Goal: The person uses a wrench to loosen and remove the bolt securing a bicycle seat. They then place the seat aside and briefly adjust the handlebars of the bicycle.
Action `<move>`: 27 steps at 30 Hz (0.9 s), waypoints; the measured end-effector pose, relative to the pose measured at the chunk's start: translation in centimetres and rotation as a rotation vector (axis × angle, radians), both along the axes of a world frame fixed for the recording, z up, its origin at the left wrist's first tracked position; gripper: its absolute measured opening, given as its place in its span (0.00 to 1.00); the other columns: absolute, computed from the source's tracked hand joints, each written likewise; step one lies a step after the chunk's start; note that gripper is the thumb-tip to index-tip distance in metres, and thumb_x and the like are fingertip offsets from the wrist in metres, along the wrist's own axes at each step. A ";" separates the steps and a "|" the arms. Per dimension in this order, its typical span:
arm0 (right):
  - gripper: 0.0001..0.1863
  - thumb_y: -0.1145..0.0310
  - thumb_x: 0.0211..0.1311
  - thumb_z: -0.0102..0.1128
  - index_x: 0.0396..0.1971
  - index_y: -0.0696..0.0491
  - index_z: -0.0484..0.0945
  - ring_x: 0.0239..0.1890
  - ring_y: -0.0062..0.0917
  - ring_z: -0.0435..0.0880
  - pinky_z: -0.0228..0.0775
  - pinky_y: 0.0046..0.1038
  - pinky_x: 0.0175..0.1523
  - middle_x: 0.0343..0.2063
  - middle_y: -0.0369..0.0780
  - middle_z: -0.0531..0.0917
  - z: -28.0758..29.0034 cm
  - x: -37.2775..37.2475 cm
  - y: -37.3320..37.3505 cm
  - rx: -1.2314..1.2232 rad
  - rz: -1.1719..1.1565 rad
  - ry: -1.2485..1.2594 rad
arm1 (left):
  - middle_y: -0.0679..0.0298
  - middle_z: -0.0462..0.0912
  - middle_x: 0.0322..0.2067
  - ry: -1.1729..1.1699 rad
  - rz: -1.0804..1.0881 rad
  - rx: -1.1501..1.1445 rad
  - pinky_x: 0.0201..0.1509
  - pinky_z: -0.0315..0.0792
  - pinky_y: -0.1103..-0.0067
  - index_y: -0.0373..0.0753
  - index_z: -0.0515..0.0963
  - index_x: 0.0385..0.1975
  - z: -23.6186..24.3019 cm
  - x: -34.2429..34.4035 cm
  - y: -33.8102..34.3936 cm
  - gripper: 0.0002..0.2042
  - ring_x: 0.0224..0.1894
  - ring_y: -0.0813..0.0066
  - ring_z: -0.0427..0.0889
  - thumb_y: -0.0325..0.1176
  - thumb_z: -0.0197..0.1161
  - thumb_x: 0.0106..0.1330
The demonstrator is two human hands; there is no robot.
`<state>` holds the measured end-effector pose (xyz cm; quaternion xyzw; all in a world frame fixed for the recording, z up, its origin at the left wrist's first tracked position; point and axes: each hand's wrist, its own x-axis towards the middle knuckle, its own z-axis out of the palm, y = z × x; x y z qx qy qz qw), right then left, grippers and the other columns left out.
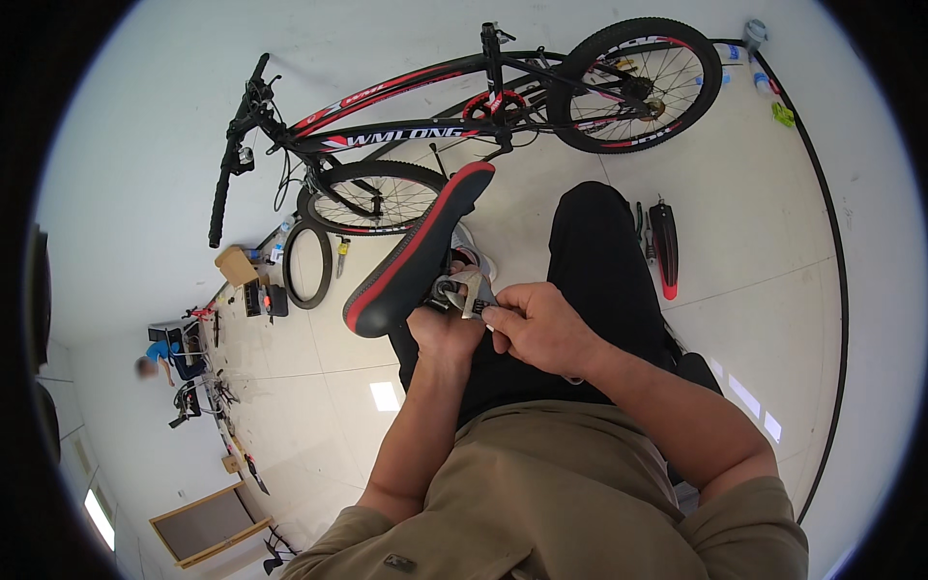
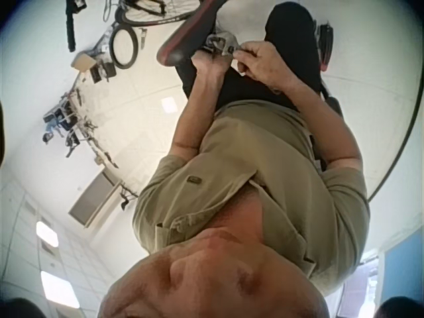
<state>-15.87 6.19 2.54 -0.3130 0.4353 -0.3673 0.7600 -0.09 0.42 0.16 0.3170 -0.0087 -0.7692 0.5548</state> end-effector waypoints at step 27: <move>0.13 0.70 0.71 0.55 0.26 0.61 0.76 0.15 0.14 0.70 0.61 0.22 0.21 0.19 0.37 0.80 0.0 0.6 0.4 0.032 -0.019 -0.045 | 0.64 0.75 0.26 -0.028 0.032 0.120 0.33 0.70 0.74 0.40 0.76 0.32 0.6 -0.5 0.2 0.16 0.27 0.71 0.70 0.48 0.58 0.66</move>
